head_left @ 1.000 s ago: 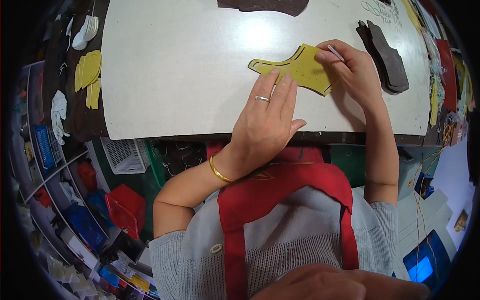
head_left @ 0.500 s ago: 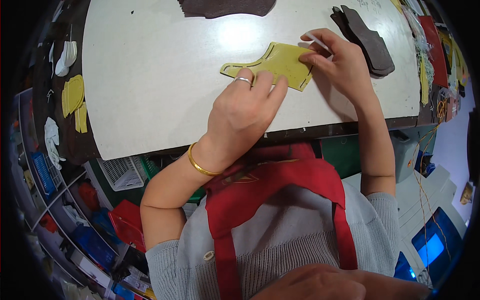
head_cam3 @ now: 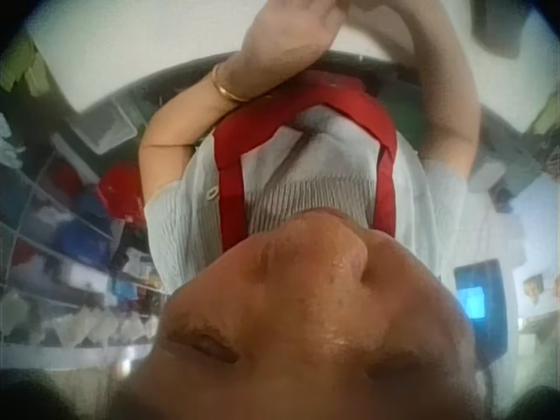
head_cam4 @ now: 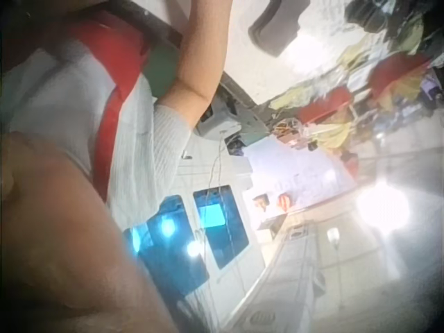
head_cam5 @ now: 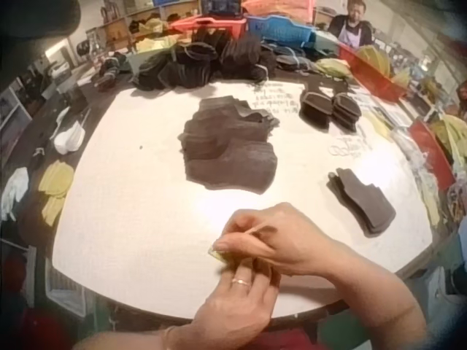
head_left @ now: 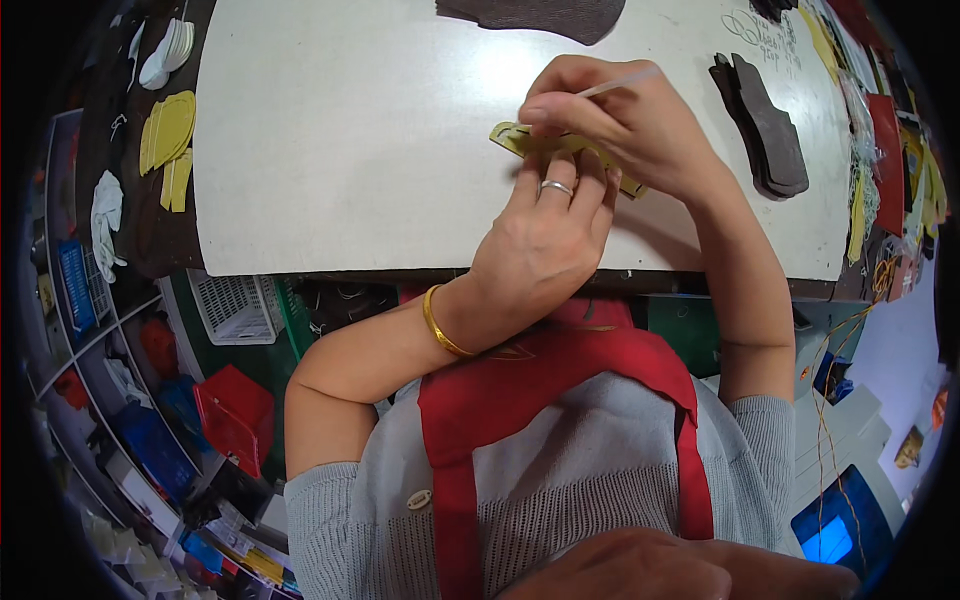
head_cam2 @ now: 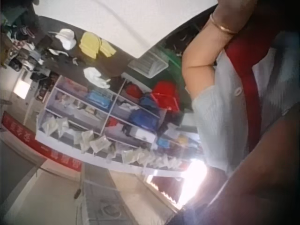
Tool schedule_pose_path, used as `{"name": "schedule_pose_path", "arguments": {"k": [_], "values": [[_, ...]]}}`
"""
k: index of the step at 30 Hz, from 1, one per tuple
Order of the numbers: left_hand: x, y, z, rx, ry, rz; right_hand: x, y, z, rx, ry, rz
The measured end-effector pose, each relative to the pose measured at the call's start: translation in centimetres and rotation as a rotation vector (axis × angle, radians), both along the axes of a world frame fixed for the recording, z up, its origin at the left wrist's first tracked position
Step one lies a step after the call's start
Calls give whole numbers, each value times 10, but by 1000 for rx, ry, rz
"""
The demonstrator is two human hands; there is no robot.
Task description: The person removes a rubber band from a stack of cut material pieces and takes out a marking pen. The person then places a template onto each cut piece one by one and traces markings onto them using the pen.
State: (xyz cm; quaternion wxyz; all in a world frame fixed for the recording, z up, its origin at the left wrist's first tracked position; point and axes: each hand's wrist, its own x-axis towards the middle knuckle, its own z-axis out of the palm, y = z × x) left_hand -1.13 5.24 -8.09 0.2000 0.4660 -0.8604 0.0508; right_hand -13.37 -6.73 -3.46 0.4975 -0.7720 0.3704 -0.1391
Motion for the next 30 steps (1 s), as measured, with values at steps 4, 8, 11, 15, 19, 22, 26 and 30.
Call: {"name": "schedule_pose_path", "arguments": {"k": [4, 8, 11, 15, 19, 22, 26, 30], "values": [[2, 0, 2, 61, -8, -27, 12, -3, -6, -213, 157, 80], [2, -1, 2, 36, 2, -45, 9, -4, -4, -328, 177, 114], [0, -3, 2, 35, -6, -4, -16, -16, 1, -511, 313, 229], [1, -6, 5, 32, 27, -7, -44, -28, 4, -753, 464, 27], [1, -8, 5, 17, 51, -8, -77, -2, -2, -378, 1, -131], [-3, -12, 8, -11, 59, -4, -97, 8, -17, -491, 135, -316], [-4, -11, 2, -13, 72, -9, -94, 23, -24, -799, 336, -376], [-6, -12, 5, 9, 54, 4, -83, 57, -20, -908, 327, -281]]}}
